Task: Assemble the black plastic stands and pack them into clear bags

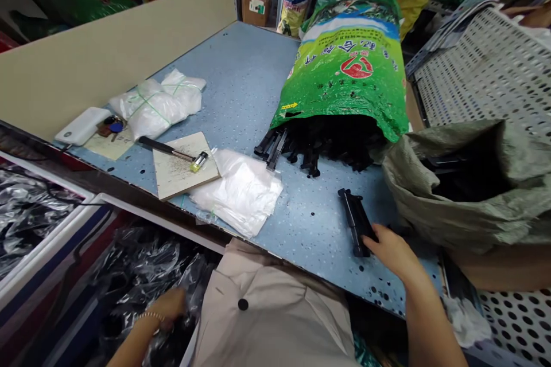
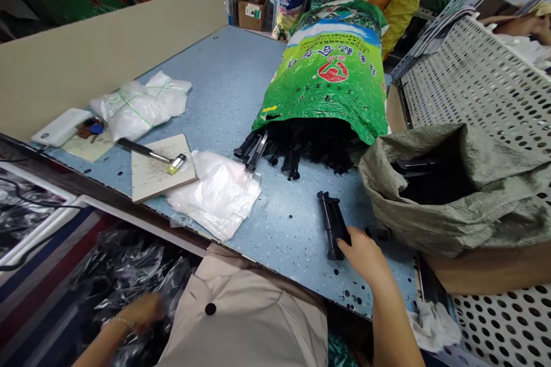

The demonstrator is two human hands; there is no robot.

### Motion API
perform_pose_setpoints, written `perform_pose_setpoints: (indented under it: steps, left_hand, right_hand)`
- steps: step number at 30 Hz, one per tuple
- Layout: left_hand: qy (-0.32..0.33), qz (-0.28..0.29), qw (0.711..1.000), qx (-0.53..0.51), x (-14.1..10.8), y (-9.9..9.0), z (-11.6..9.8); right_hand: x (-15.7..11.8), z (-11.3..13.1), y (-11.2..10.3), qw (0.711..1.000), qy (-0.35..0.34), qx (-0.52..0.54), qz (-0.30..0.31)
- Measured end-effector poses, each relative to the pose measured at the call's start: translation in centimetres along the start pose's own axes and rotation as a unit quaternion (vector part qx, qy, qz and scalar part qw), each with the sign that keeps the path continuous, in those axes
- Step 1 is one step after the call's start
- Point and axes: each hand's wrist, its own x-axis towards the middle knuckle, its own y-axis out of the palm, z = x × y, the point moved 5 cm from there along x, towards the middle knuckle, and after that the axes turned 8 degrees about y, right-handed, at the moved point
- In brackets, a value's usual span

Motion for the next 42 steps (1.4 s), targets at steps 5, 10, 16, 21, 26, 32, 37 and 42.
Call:
perform_pose_setpoints:
  steps: [5, 10, 16, 21, 26, 32, 37, 42]
  left_hand:
    - [0.161, -0.135, 0.976, -0.064, 3.9, -7.5, -10.5]
    - [0.252, -0.371, 0.894, 0.019, 7.9, -11.9, -18.4]
    - [0.207, -0.337, 0.886, -0.241, 10.7, -14.1, -14.5]
    - [0.195, -0.289, 0.841, -0.413, 10.1, -14.4, -13.3]
    - [0.217, -0.325, 0.820, -0.418, 9.7, -13.5, -14.0]
    - [0.220, -0.448, 0.764, -0.409, 8.5, -14.6, -12.6]
    - [0.249, -0.486, 0.780, -0.306, 6.8, -15.8, -12.4]
    - [0.301, -0.420, 0.855, 0.048, 5.8, -15.2, -14.2]
  right_hand:
    - [-1.6, 7.8, 1.4, 0.934, -0.100, 0.323, 0.118]
    - [-3.1, 16.2, 3.5, 0.846, -0.132, 0.462, 0.229]
    - [-3.3, 19.6, 4.6, 0.758, -0.117, 0.550, 0.332]
    - [-3.2, 23.5, 5.5, 0.667, -0.113, 0.608, 0.416]
    - [-2.4, 27.6, 7.6, 0.630, -0.083, 0.643, 0.427]
    - [-1.3, 27.6, 8.6, 0.632, -0.065, 0.676, 0.374]
    - [-1.0, 26.9, 8.9, 0.645, -0.055, 0.662, 0.378]
    - [-1.5, 26.2, 7.6, 0.649, -0.072, 0.669, 0.354]
